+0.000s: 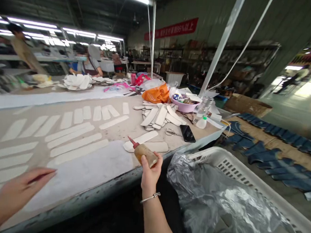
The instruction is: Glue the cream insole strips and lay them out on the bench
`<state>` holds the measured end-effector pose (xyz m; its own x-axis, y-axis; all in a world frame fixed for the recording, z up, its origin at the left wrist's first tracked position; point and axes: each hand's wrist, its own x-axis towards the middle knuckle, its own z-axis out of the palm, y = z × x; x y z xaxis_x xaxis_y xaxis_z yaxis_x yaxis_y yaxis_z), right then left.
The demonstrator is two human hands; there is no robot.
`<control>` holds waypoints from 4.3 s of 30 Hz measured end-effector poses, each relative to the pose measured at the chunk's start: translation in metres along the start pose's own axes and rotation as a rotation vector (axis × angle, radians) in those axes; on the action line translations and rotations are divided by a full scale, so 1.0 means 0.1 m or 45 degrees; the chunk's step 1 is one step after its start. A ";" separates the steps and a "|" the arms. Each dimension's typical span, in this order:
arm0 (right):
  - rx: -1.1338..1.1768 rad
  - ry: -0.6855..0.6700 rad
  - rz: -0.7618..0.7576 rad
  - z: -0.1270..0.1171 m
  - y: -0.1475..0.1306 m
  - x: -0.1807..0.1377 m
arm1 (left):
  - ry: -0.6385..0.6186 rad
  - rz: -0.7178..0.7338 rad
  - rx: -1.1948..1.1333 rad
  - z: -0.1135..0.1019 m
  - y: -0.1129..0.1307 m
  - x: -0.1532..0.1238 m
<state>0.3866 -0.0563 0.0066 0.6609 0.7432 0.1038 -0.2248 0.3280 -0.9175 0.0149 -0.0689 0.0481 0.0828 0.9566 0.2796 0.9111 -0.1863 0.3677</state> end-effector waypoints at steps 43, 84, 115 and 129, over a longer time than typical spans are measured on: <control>-0.365 -0.708 -0.193 0.21 0.20 -0.69 | 0.196 0.440 0.218 0.68 -0.17 -0.50; -0.989 -0.553 -0.725 0.16 0.34 -0.37 | 0.309 0.470 0.102 0.73 -0.20 -0.61; -0.627 -1.235 -0.403 0.38 0.16 -1.07 | 0.219 0.428 -0.014 0.62 -0.12 -0.63; -0.926 -0.818 -0.576 0.13 0.16 -0.49 | 0.033 0.373 0.057 0.64 -0.25 -0.60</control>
<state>0.3411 -0.0802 -0.0080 0.0271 0.8770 0.4798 0.5677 0.3816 -0.7295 0.0128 -0.1072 -0.0353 0.3352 0.8573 0.3906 0.8670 -0.4430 0.2283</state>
